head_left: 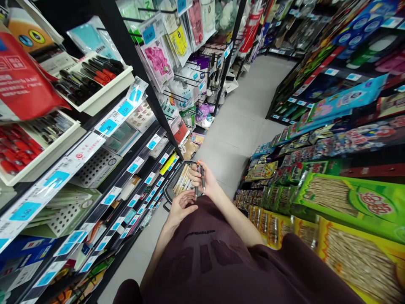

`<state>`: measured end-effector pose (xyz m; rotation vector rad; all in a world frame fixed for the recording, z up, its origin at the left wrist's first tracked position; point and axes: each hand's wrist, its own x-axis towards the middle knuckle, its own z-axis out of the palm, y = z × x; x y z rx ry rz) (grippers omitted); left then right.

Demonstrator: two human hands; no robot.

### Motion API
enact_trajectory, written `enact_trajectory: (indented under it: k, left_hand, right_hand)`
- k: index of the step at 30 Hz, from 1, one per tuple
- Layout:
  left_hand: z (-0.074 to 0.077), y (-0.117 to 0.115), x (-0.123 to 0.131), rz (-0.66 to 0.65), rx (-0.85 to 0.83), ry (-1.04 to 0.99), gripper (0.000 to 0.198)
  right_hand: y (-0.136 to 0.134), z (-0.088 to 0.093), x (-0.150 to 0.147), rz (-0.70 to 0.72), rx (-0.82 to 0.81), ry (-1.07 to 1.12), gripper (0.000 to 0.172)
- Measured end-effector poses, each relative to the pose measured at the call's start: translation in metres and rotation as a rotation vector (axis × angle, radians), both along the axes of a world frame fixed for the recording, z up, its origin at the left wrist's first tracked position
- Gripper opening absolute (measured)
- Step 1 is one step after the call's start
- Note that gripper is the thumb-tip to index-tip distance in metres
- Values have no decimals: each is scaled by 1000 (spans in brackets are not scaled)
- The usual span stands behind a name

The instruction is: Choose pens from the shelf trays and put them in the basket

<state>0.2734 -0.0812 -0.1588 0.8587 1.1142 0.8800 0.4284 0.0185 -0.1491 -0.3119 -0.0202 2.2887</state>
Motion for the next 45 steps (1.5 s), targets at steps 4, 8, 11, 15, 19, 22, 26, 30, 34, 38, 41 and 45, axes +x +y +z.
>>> enact_trajectory:
  k: [4,8,11,15,19,22,26,30,34,38,41,45]
  left_hand:
    - [-2,0,1,9,47,56,53]
    - [-3,0,1,5,94,118,48]
    - [-4,1,0,3,132,149,43]
    - [-5,2,0,3,177,181,37]
    - [-3,3,0,10,221,217,33]
    - [-2,3,0,20,257,247,29]
    - [-5,2,-1,36,295,259,26]
    - [-7,1,-1,66,290,295,24]
    - [0,-1,-2,46,253,288,29]
    - [3,-1,-4,15,232,166,51]
    - [1,0,-5,92,208,155,39]
    - [-2,3,-7,223,166,139,24]
  right_hand:
    - [0,1,0,-9,-33,-20,32]
    - [0,1,2,-20,-32,-15,31]
    - [0,1,2,-26,-29,-6,30]
    - [1,-1,2,-23,-19,26,29]
    - [0,-1,1,-12,-14,41,29]
    - [0,1,-1,-11,-9,32,31]
    - [1,5,-4,-16,4,16,36]
    - [0,9,-8,-1,-7,-12,39]
    - [-4,14,-11,0,5,-18,38]
    - [-5,16,-16,0,19,-63,34]
    - [-8,19,-25,13,36,-122,33]
    - [-14,20,-41,26,84,-210,34]
